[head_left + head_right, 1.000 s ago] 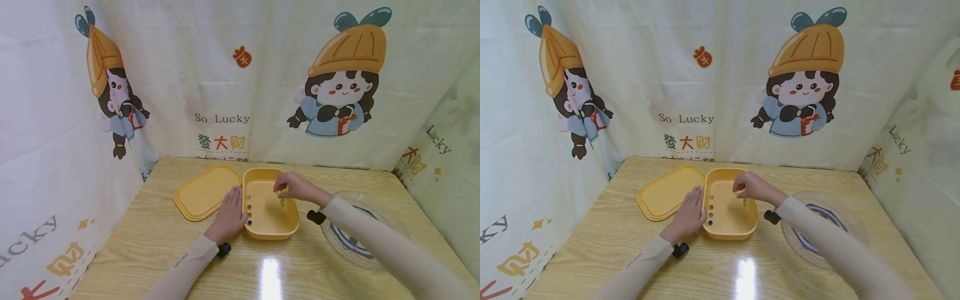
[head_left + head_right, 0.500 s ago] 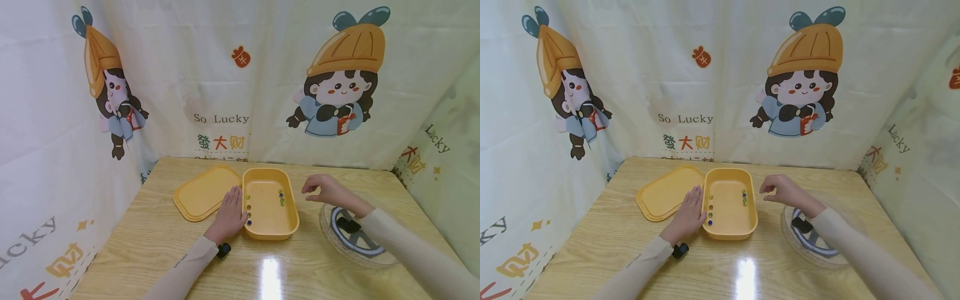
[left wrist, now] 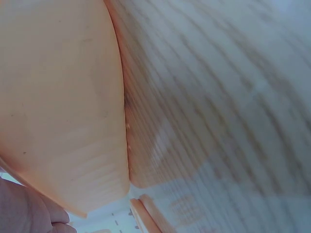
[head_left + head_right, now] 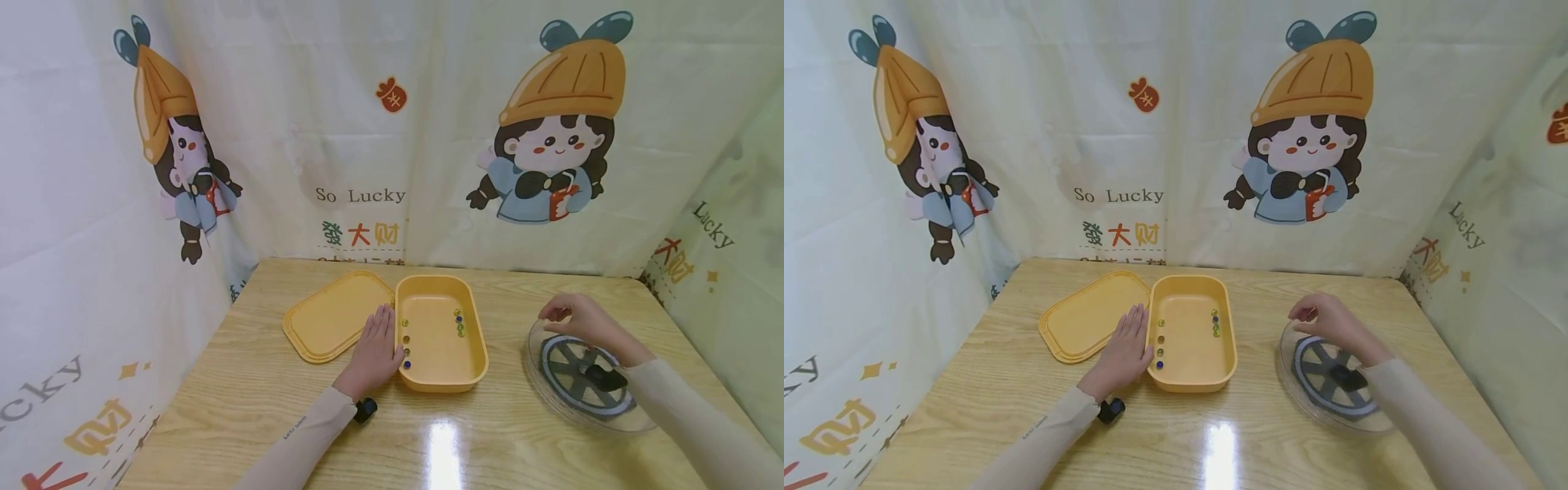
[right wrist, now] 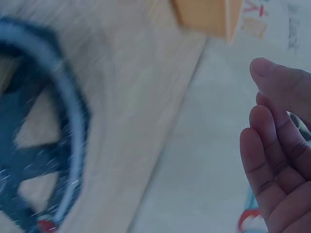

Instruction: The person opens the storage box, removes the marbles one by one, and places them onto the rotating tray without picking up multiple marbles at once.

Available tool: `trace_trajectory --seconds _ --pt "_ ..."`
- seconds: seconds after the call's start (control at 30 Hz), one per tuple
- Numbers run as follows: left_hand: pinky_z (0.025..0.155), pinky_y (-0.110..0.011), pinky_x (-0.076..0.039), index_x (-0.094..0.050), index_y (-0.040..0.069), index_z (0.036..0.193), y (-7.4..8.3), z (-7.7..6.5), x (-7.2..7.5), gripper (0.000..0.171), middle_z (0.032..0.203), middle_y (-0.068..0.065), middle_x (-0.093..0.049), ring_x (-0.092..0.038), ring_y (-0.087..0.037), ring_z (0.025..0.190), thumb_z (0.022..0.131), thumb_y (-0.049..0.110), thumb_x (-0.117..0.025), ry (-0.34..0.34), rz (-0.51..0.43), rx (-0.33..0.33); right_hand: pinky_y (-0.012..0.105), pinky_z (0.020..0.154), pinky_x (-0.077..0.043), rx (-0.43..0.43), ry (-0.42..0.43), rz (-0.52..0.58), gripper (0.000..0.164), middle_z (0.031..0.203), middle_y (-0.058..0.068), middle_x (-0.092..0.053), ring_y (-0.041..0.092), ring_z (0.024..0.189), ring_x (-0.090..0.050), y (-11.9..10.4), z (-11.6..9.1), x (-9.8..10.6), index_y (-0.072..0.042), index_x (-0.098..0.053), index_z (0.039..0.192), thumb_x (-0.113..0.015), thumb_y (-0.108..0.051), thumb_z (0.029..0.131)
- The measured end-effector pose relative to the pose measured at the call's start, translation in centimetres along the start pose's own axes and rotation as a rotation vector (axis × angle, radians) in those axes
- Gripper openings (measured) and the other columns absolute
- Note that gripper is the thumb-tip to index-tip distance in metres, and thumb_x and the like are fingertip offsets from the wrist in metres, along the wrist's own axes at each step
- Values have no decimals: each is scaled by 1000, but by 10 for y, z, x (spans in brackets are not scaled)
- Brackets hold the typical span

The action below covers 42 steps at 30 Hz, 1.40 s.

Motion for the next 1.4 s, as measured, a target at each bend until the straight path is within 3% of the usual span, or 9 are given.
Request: trace_trajectory --seconds 0.23,0.6,1.4 --pt "119 -47 -12 -15 -7 147 -1 1 -2 65 156 -23 -13 -8 -33 147 98 28 -38 0 9 2 22 60 -50 -107 -40 40 12 81 3 -68 1 69 -59 34 -11 -9 -2 -71 90 -71 -5 79" --pt "118 -47 -14 -18 -8 147 0 1 -2 65 155 -23 -15 -11 -34 146 97 28 -40 12 15 -4 20 60 -50 -153 -61 118 9 79 4 -69 -6 66 -54 82 -14 -42 -1 -71 84 -74 -6 77" --pt "118 -48 -15 -17 -8 147 -2 2 -5 66 155 -24 -17 -13 -36 145 97 28 -41 27 32 -6 20 59 -49 -196 -148 142 12 81 7 -70 -1 67 -56 103 -13 -56 0 -71 87 -73 -4 76"
Point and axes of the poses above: each hand's wrist, its own z-axis towards the middle knuckle, its own x-axis out of the back of the hand, y = z × x, the point moved 8 cm from there along z, towards the middle knuckle
